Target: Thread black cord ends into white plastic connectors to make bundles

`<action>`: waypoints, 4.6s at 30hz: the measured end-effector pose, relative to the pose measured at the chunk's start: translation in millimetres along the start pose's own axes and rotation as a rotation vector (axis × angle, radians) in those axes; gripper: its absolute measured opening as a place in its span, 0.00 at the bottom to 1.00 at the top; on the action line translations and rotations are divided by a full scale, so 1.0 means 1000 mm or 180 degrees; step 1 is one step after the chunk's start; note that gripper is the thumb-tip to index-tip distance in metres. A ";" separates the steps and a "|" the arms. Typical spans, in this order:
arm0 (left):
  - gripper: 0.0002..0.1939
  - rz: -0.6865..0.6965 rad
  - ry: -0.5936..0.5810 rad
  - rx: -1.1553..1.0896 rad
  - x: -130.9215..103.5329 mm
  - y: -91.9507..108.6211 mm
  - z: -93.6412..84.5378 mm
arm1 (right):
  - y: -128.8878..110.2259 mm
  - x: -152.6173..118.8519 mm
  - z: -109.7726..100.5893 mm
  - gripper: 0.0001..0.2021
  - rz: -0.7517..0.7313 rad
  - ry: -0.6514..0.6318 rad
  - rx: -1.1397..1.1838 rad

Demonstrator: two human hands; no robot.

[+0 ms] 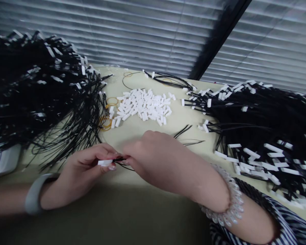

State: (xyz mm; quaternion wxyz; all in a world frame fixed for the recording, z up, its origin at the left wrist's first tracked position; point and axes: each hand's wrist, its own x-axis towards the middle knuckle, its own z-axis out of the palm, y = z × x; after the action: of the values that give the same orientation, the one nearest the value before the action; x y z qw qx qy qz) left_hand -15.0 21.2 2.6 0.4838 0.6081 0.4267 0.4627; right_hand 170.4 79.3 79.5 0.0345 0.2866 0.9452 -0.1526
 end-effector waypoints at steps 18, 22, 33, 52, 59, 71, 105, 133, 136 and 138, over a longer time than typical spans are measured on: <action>0.04 -0.0425 -0.0023 0.0234 0.006 0.007 -0.001 | -0.011 0.002 0.012 0.08 -0.0316 0.0570 -0.1187; 0.06 -0.0561 -0.0039 0.0167 0.007 0.008 -0.001 | -0.011 0.004 0.010 0.08 -0.0351 0.0775 -0.1322; 0.10 -0.0780 -0.0150 -0.0143 0.007 0.008 -0.001 | 0.001 0.002 0.005 0.09 -0.0367 0.1162 -0.2044; 0.06 -0.0871 -0.0222 -0.0724 0.006 0.007 0.000 | 0.032 -0.010 -0.025 0.12 0.0665 0.3310 0.0657; 0.07 -0.0976 -0.0290 -0.1145 0.006 0.004 -0.002 | 0.031 -0.014 -0.035 0.12 0.0842 0.3826 0.2931; 0.07 -0.1267 -0.0579 -0.2160 0.006 0.003 -0.005 | -0.002 0.006 -0.001 0.06 -0.0054 0.1382 0.0618; 0.10 -0.1205 -0.0890 -0.1246 0.009 0.008 -0.002 | -0.005 0.016 0.024 0.11 -0.0345 0.1600 0.0444; 0.06 -0.1166 -0.0722 -0.2256 0.008 -0.005 -0.002 | 0.018 -0.017 -0.026 0.13 0.0477 0.2437 -0.1043; 0.07 -0.1143 -0.0586 -0.2122 0.009 -0.005 -0.002 | 0.002 -0.022 -0.025 0.17 0.0195 0.1620 -0.0647; 0.07 -0.1116 -0.0544 -0.2031 0.009 -0.005 -0.002 | -0.004 -0.022 -0.020 0.18 0.0217 0.0729 -0.0433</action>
State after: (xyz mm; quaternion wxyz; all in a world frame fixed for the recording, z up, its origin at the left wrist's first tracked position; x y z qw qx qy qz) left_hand -15.5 31.1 -0.6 0.7547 0.3809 0.3168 0.4300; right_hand 186.7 70.8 103.4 -0.0492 0.3311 0.9408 -0.0532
